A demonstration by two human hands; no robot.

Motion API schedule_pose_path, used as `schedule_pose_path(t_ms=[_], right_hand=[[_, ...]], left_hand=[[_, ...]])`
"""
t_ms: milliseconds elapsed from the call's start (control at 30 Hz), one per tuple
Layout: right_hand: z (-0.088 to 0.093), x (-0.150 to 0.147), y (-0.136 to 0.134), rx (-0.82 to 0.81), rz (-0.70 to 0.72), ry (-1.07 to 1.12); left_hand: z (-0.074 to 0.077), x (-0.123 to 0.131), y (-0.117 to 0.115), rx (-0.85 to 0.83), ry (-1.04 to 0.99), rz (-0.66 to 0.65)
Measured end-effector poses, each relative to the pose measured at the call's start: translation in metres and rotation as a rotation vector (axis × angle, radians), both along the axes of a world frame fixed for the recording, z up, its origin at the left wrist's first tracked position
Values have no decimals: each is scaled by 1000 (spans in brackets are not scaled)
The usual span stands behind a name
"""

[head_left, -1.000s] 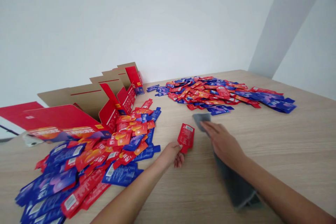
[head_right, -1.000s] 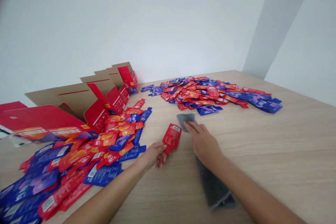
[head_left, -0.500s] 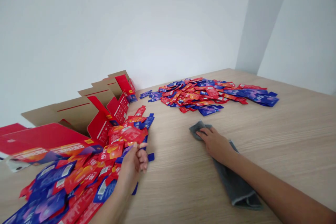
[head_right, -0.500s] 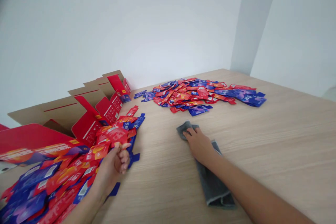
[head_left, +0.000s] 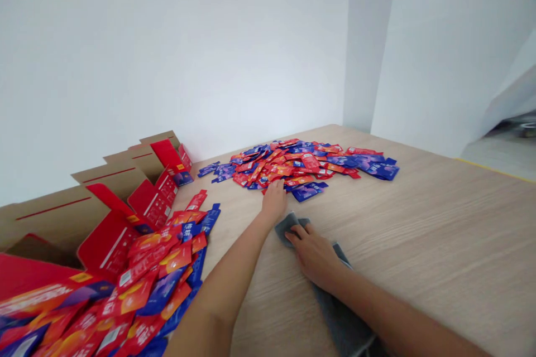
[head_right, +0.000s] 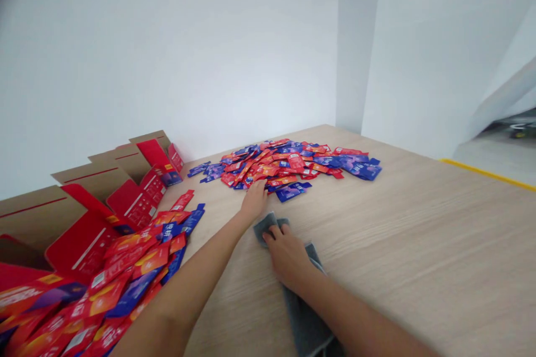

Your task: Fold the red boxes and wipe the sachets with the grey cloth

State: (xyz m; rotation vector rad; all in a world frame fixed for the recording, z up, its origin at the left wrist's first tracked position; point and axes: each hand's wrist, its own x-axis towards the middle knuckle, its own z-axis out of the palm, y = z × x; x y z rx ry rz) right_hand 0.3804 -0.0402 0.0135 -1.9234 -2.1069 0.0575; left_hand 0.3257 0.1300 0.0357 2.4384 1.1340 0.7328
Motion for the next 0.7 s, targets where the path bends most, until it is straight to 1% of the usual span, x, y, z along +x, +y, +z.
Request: schedule_pose_path(t_ms=[67, 133, 200, 267, 333, 400, 567, 633, 700], right_hand=[[-1, 1, 1, 5, 6, 22], [-1, 2, 1, 5, 15, 50], [0, 4, 2, -7, 13, 73], [1, 6, 2, -35, -1, 95], [2, 7, 3, -48, -18, 129], [2, 9, 3, -24, -32, 201], [-4, 3, 0, 62, -26, 509], [-2, -1, -3, 73, 6, 587], [5, -2, -7, 103, 42, 608]], left_hand=[[1, 11, 13, 1, 7, -6], [3, 15, 19, -13, -3, -7], [7, 13, 17, -36, -36, -4], [11, 4, 8, -78, -86, 16], [12, -15, -6, -162, -134, 54], [8, -42, -22, -293, -166, 94], [-13, -122, -57, -644, -229, 170], [-20, -146, -65, -734, -266, 199], [-25, -164, -72, -791, -302, 226]])
